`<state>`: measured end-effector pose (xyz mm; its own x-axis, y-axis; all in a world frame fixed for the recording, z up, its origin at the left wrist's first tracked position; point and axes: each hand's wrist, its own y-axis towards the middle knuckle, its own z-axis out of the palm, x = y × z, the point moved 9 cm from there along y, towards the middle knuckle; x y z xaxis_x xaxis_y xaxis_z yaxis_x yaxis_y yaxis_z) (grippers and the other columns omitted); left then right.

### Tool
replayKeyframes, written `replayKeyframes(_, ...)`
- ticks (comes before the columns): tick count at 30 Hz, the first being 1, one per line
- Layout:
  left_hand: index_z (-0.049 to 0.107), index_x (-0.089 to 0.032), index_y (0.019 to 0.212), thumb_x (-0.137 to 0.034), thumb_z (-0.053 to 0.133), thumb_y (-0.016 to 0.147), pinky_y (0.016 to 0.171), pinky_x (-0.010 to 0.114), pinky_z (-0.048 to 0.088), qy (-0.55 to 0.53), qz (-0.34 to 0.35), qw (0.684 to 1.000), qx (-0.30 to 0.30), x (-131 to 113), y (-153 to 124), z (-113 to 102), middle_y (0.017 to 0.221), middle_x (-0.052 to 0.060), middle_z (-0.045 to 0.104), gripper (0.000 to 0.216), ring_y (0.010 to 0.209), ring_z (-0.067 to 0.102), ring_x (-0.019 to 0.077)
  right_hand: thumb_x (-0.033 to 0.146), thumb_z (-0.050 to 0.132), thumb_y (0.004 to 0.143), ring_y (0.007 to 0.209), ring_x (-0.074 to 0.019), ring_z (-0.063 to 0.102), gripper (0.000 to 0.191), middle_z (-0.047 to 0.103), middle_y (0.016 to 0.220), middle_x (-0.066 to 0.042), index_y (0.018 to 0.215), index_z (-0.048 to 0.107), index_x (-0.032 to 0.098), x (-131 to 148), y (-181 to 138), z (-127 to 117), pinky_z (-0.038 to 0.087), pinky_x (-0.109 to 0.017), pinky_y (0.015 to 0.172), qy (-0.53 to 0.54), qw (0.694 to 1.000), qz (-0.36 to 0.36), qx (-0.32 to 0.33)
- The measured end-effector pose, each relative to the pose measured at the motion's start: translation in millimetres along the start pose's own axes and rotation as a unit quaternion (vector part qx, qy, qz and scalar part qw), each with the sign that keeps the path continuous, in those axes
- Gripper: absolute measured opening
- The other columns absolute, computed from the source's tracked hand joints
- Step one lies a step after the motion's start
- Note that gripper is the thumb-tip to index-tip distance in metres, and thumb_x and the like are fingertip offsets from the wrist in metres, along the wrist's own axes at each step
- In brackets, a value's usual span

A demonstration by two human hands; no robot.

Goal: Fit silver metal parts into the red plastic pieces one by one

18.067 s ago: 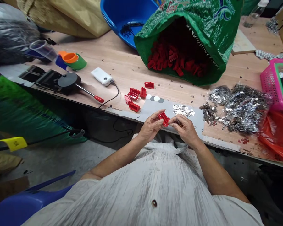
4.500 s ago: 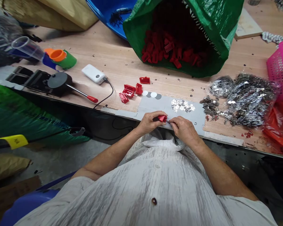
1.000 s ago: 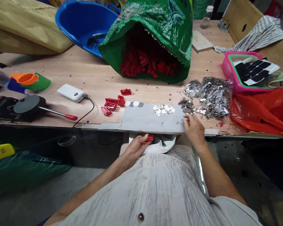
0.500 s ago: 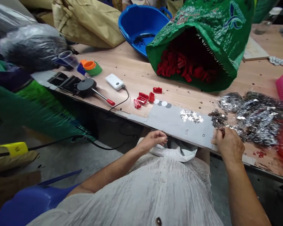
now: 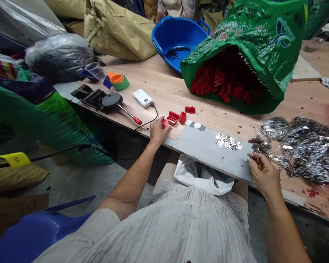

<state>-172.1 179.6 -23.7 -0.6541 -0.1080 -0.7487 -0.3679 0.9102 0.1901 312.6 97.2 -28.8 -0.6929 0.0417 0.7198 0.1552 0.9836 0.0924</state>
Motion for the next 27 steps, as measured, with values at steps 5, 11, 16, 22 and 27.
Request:
replayKeyframes(5, 0.064, -0.02, 0.118, -0.02, 0.075, 0.074, 0.102, 0.04, 0.043, -0.268, -0.109, 0.957, -0.02, -1, -25, -12, 0.129, 0.011, 0.063, 0.046, 0.11, 0.061, 0.0254, 0.049, 0.066, 0.082, 0.05, -0.016, 0.048, 0.036, 0.058, 0.065, -0.002, 0.103, 0.072, 0.021, 4, -2, 10, 0.038, -0.03, 0.044, 0.124, 0.99, 0.046, 0.054)
replayKeyframes(11, 0.063, -0.018, 0.113, -0.011, 0.069, 0.077, 0.087, 0.031, 0.053, -0.62, -0.27, 0.708, 0.205, -55, -85, 36, 0.113, 0.009, 0.069, 0.037, 0.101, 0.071, 0.0214, 0.048, 0.07, 0.081, 0.057, -0.0133, 0.048, 0.034, 0.057, 0.07, 0.0, 0.101, 0.072, 0.021, 33, -5, 26, 0.039, -0.027, 0.05, 0.166, 0.983, 0.044, 0.067)
replayKeyframes(16, 0.054, -0.019, 0.114, -0.018, 0.073, 0.081, 0.082, 0.03, 0.057, -0.626, -0.296, 0.664, 0.283, -86, -116, 60, 0.109, 0.01, 0.07, 0.039, 0.097, 0.074, 0.0239, 0.045, 0.07, 0.084, 0.059, -0.0119, 0.048, 0.03, 0.057, 0.07, 0.001, 0.099, 0.073, 0.02, 77, -12, 42, 0.039, -0.027, 0.054, 0.19, 0.978, 0.015, 0.09)
replayKeyframes(22, 0.052, -0.023, 0.121, -0.023, 0.085, 0.071, 0.092, 0.043, 0.057, -0.61, -0.201, 0.683, 0.347, -115, -136, 74, 0.097, 0.001, 0.069, 0.059, 0.093, 0.075, 0.0253, 0.04, 0.069, 0.087, 0.057, -0.0109, 0.047, 0.02, 0.058, 0.068, 0.002, 0.094, 0.073, 0.021, 121, -21, 46, 0.039, -0.026, 0.055, 0.229, 0.967, -0.031, 0.111)
replayKeyframes(27, 0.063, -0.021, 0.112, -0.023, 0.084, 0.073, 0.093, 0.033, 0.055, -0.544, -0.04, 0.786, 0.29, -125, -137, 66, 0.102, 0.003, 0.068, 0.045, 0.098, 0.071, 0.0189, 0.035, 0.068, 0.089, 0.062, -0.0129, 0.055, 0.013, 0.069, 0.077, -0.001, 0.091, 0.073, 0.023, 146, -30, 39, 0.042, -0.028, 0.057, 0.171, 0.976, -0.106, 0.084)
